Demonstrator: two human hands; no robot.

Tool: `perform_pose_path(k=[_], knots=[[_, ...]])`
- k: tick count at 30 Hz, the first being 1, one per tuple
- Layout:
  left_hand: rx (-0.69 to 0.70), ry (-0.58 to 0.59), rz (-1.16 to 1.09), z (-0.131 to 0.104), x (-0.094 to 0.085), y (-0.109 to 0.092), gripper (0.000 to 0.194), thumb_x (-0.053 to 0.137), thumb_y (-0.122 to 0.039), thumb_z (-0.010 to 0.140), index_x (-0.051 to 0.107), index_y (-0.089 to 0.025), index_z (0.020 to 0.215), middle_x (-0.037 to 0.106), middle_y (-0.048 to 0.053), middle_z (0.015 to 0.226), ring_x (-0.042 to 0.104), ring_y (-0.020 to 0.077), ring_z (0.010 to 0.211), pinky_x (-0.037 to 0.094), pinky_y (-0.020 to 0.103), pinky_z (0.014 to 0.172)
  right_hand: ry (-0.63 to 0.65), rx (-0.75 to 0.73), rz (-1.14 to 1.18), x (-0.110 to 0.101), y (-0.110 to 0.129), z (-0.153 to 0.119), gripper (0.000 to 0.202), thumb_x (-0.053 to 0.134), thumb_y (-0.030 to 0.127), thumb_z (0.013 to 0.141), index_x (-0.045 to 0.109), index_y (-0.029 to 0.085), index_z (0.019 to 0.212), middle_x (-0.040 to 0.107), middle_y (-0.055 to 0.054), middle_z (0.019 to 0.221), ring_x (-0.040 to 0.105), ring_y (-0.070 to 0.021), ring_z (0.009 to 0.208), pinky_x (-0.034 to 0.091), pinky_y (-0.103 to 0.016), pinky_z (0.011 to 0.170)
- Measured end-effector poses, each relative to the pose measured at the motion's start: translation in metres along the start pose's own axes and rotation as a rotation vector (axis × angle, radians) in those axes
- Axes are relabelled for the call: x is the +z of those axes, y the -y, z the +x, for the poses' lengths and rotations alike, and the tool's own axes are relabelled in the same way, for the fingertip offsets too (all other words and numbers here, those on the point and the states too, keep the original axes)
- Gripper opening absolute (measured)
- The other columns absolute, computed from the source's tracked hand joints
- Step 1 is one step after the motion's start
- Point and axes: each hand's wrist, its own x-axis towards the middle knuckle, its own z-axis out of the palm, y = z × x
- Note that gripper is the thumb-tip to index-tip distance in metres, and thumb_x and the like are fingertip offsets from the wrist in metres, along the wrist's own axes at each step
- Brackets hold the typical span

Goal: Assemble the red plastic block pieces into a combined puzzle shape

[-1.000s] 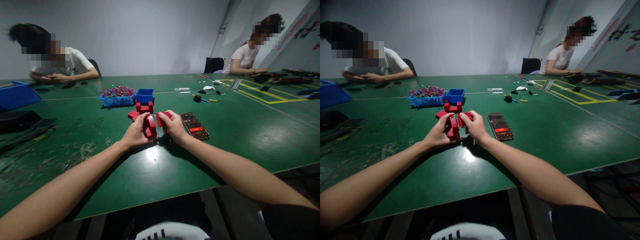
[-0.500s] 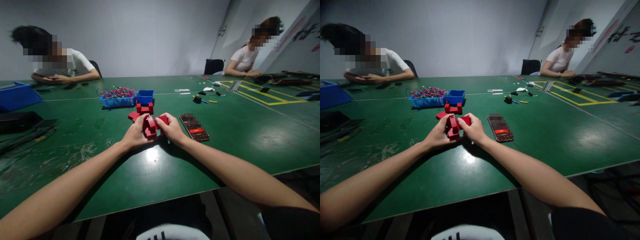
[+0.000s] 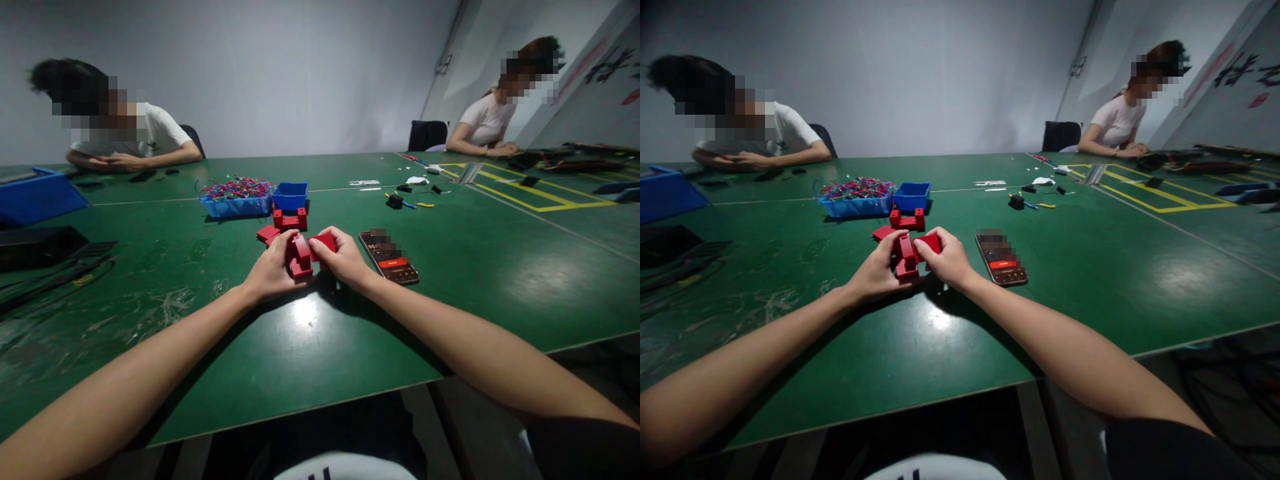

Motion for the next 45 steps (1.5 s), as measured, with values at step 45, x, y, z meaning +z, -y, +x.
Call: perform_pose_path(k=[45], knots=[[-0.060,-0.025,0.159,-0.0001,0.0009,-0.0046,0.097,0.075,-0.049,0.061,0.025,-0.019,0.138,0.048,0.018,0.134,0.058,0.0346,0.114,0.050,0.049,0.093,-0.073,0.122,0.254,0.0075,0.0007,0.0001,0.031,0.064,0.047,0.075,0.048,0.020,0.078,0.050,0.007,0.057,0.046,-0.0084,0.046,0.037,-0.021,0.044]])
